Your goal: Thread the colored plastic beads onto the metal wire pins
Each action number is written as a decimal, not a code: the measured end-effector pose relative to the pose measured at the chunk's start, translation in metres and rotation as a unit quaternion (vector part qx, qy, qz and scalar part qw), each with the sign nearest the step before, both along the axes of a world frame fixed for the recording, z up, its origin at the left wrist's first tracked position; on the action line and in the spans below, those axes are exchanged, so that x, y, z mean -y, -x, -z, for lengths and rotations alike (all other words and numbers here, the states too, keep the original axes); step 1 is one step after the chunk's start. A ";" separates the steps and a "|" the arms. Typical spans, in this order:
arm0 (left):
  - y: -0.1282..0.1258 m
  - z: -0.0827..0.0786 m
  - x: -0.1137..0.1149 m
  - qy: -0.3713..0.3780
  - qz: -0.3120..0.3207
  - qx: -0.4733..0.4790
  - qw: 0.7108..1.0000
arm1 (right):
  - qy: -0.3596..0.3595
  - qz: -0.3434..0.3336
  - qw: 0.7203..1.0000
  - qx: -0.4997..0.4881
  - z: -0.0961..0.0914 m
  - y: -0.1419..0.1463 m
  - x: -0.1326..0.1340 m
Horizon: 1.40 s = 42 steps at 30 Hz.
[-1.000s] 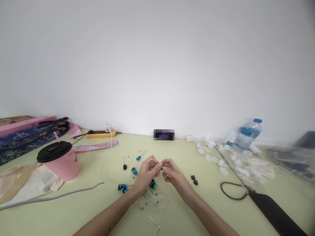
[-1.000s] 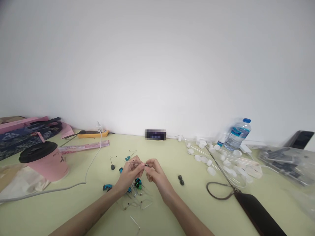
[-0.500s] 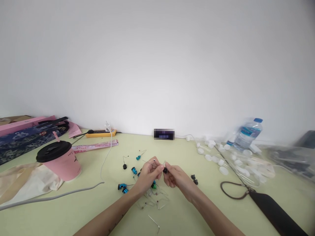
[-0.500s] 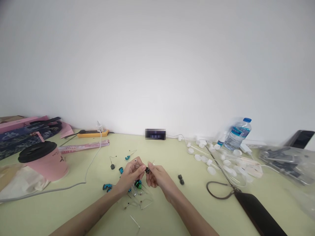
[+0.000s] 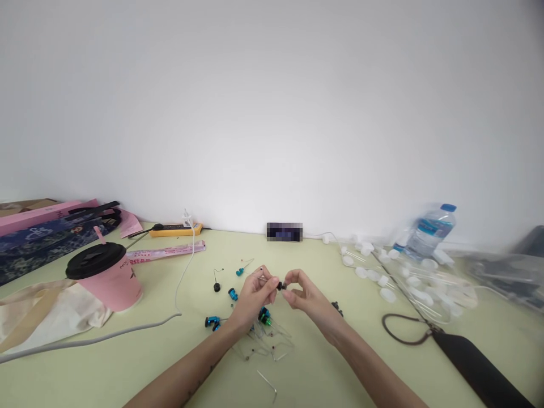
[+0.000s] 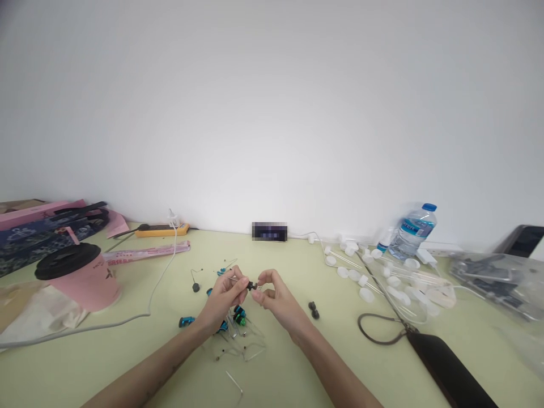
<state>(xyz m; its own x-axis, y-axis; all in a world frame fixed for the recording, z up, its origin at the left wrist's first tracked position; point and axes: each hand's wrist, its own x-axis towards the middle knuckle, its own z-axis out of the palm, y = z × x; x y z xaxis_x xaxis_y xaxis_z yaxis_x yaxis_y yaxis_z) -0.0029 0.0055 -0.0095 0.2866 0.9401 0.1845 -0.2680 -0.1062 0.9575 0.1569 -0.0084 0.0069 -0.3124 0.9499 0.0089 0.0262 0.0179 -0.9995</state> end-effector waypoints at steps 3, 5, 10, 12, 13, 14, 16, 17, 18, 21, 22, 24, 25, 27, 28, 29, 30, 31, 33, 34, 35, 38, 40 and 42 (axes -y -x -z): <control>-0.001 0.001 0.000 0.002 0.012 0.000 1.000 | 0.035 -0.001 0.999 0.019 0.001 0.001 0.000; -0.001 0.001 0.000 0.001 0.021 0.002 1.000 | 0.036 -0.033 0.998 0.025 0.001 0.003 0.000; -0.001 0.002 -0.002 0.001 0.008 0.012 1.000 | -0.019 0.017 1.000 0.008 0.001 0.001 -0.001; -0.001 0.002 -0.002 0.000 0.010 0.011 1.000 | 0.005 0.029 1.000 0.007 0.004 0.001 -0.003; -0.001 0.002 -0.002 -0.001 0.013 0.009 1.000 | 0.022 0.018 1.000 0.010 0.006 0.001 -0.004; -0.001 0.002 -0.002 -0.001 0.016 0.008 1.000 | 0.036 0.000 0.999 0.015 0.007 0.001 -0.005; -0.001 0.003 -0.002 -0.001 0.016 0.007 1.000 | 0.036 -0.031 0.999 0.020 0.008 0.002 -0.005; -0.001 0.003 -0.003 0.000 0.013 0.009 1.000 | 0.023 -0.035 0.999 0.018 0.007 0.001 -0.004; 0.000 0.003 -0.003 0.000 0.009 0.011 1.000 | 0.008 -0.029 0.999 0.013 0.005 0.001 -0.003; 0.001 0.003 -0.004 0.004 0.002 0.018 1.000 | -0.005 0.012 1.000 -0.001 0.003 0.000 -0.002; 0.001 0.003 -0.003 0.004 0.005 0.019 1.000 | 0.004 0.015 1.000 0.002 0.003 0.000 -0.002; 0.000 0.003 -0.003 0.005 0.014 0.018 1.000 | 0.023 -0.008 1.000 0.019 0.005 0.001 -0.002; 0.000 0.004 -0.003 0.004 0.017 0.018 1.000 | 0.025 -0.023 0.999 0.026 0.006 0.002 -0.003; -0.001 0.004 -0.003 0.004 0.015 0.016 1.000 | 0.012 -0.035 0.999 0.029 0.007 0.002 -0.002; -0.001 0.004 -0.003 0.004 0.011 0.016 1.000 | 0.001 -0.025 0.999 0.027 0.007 0.002 -0.002; -0.001 0.005 -0.003 0.004 0.005 0.016 1.000 | -0.007 -0.007 1.000 0.023 0.007 0.002 -0.002; -0.001 0.005 -0.003 0.004 0.002 0.017 1.000 | -0.010 0.011 1.000 0.021 0.006 0.001 -0.002; -0.001 0.005 -0.003 0.005 0.001 0.018 1.000 | -0.007 0.024 0.999 0.022 0.006 0.001 -0.002; -0.001 0.005 -0.004 0.005 0.006 0.020 1.000 | 0.013 0.022 0.999 0.028 0.006 0.000 -0.003; -0.001 0.005 -0.004 0.005 0.010 0.021 1.000 | 0.020 0.006 0.999 0.031 0.007 0.000 -0.003; -0.002 0.005 -0.004 0.005 0.013 0.021 1.000 | 0.020 -0.011 0.999 0.035 0.007 0.000 -0.003; -0.001 0.006 -0.004 0.007 0.003 0.018 1.000 | 0.000 -0.026 0.999 0.037 0.008 0.000 -0.004; -0.001 0.006 -0.005 0.009 -0.007 0.018 1.000 | -0.012 0.002 1.000 0.027 0.009 0.000 -0.004; -0.001 0.007 -0.005 0.009 -0.009 0.021 1.000 | -0.005 0.025 0.999 0.019 0.011 0.000 -0.006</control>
<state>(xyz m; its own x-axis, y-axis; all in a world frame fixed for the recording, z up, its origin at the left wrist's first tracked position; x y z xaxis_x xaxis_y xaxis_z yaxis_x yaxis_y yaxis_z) -0.0023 0.0109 -0.0164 0.2615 0.9485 0.1789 -0.3054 -0.0946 0.9475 0.1571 -0.0027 -0.0043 -0.2652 0.9642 0.0073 0.0660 0.0257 -0.9975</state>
